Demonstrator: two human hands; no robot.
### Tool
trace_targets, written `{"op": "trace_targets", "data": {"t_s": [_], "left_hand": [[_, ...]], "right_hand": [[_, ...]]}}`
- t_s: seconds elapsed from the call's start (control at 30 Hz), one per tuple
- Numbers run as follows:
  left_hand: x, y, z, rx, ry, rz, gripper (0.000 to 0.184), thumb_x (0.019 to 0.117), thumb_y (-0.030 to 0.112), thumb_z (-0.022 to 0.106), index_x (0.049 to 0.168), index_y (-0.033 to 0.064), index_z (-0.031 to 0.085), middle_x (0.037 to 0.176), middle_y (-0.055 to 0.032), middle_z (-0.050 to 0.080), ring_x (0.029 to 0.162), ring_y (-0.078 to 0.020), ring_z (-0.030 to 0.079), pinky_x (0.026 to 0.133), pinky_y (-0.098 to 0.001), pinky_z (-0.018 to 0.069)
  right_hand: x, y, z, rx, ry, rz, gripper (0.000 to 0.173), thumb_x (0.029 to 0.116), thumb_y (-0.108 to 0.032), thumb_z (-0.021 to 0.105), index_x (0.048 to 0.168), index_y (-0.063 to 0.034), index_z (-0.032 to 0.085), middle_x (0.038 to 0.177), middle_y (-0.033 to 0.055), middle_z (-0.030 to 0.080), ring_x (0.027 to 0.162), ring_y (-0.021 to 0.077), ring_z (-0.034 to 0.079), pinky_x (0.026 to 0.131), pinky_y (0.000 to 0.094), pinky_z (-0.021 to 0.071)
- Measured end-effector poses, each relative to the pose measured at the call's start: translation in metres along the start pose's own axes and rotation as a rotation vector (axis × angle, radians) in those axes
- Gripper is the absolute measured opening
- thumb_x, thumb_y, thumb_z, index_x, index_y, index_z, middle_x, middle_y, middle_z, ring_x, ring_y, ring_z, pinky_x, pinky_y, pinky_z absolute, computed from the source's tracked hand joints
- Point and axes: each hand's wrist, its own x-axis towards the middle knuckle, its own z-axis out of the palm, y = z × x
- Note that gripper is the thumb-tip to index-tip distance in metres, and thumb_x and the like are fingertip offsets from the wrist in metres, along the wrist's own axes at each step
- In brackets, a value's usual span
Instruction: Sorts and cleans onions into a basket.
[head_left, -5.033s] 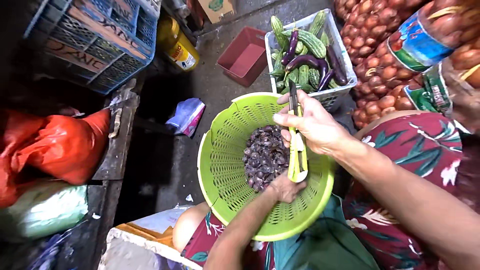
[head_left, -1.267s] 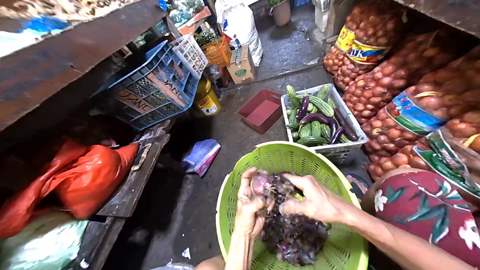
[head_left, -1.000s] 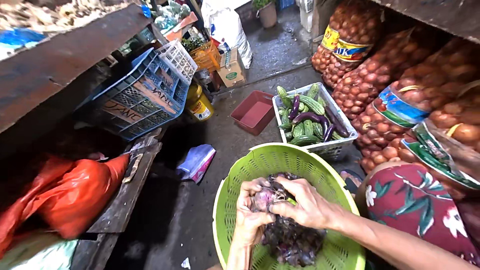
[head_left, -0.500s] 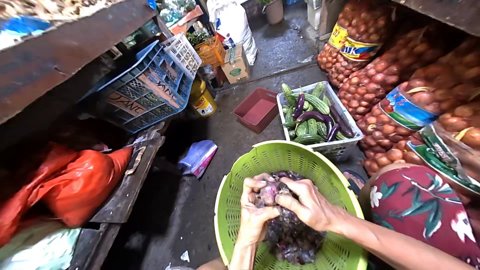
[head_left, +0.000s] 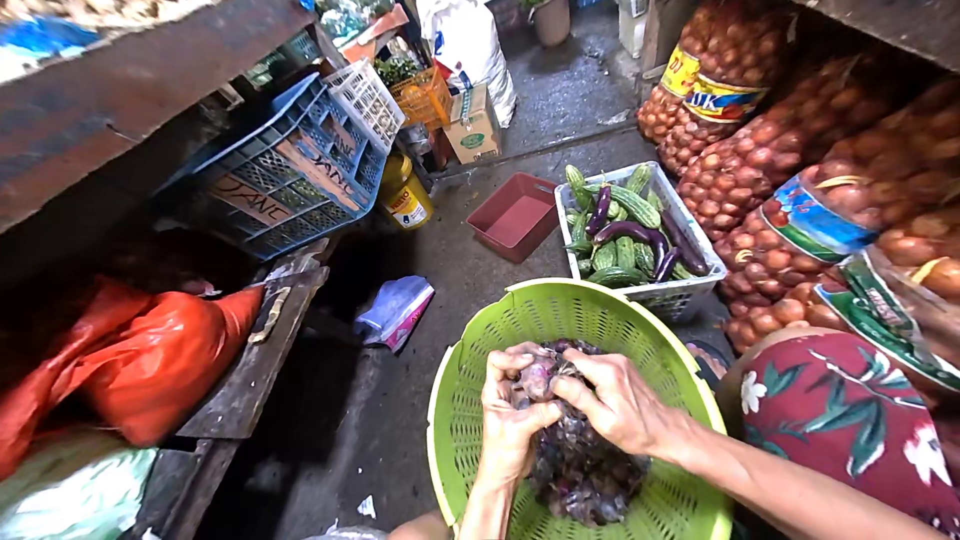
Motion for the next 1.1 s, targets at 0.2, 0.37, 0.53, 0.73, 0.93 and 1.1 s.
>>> {"op": "trace_targets", "data": {"t_s": [0.2,0.37,0.53,0.73,0.93,1.1], "left_hand": [[0.011,0.004,-0.016,0.445,0.076,0.134,0.048,0.0743,0.006,0.084,0.116,0.0223,0.066,0.122,0.0034,0.068,0.108,-0.0080,0.066,0.087,-0.0243,0.0588],[0.016,0.013,-0.018,-0.398,0.442,-0.266,0.031,0.1070,0.023,0.044,0.136,0.0124,0.050,0.101,-0.0096,0.067,0.067,-0.0137,0.065,0.057,-0.0242,0.0562],[0.020,0.011,-0.007,-0.729,0.692,-0.509,0.057,0.1086,0.050,0.024,0.107,0.0054,0.060,0.093,-0.0117,0.068,0.080,-0.0217,0.072,0.070,-0.0307,0.0616],[0.008,0.004,0.021,-0.525,0.612,-0.451,0.052,0.1118,0.040,0.024,0.105,0.0096,0.065,0.097,-0.0079,0.074,0.088,-0.0196,0.074,0.079,-0.0342,0.0616],[0.010,0.005,0.012,-0.672,0.610,-0.368,0.041,0.1063,0.027,0.028,0.102,0.0060,0.063,0.099,-0.0125,0.073,0.096,-0.0267,0.073,0.085,-0.0400,0.0599],[0.010,0.014,-0.002,0.071,0.365,-0.386,0.018,0.0983,0.010,0.051,0.088,0.0093,0.066,0.074,0.0006,0.066,0.052,-0.0014,0.054,0.046,-0.0154,0.0446]], "right_hand": [[0.008,-0.012,-0.018,0.753,-0.580,0.477,0.044,0.1037,-0.043,0.041,0.069,-0.0193,0.053,0.052,-0.0115,0.042,0.041,-0.0023,0.038,0.040,0.0167,0.0312],[0.019,-0.004,-0.036,0.241,-0.606,0.256,0.064,0.1012,-0.065,0.039,0.100,-0.0069,0.066,0.072,0.0059,0.058,0.067,0.0194,0.060,0.061,0.0426,0.0487],[0.023,0.009,-0.037,-0.126,-0.381,0.305,0.057,0.1070,-0.051,0.033,0.091,-0.0042,0.062,0.070,0.0109,0.056,0.068,0.0300,0.061,0.061,0.0500,0.0451],[0.007,-0.002,-0.006,0.056,-0.221,0.258,0.062,0.0820,-0.053,0.078,0.116,-0.0032,0.065,0.082,0.0096,0.069,0.072,0.0225,0.068,0.064,0.0437,0.0558],[0.004,-0.001,0.008,0.255,-0.112,0.154,0.044,0.0830,-0.026,0.080,0.115,0.0006,0.065,0.093,0.0105,0.071,0.083,0.0099,0.068,0.076,0.0247,0.0563],[0.008,0.011,0.000,0.006,0.133,-0.126,0.043,0.0792,-0.030,0.084,0.105,-0.0018,0.064,0.087,0.0097,0.071,0.073,0.0095,0.067,0.065,0.0207,0.0550]]}}
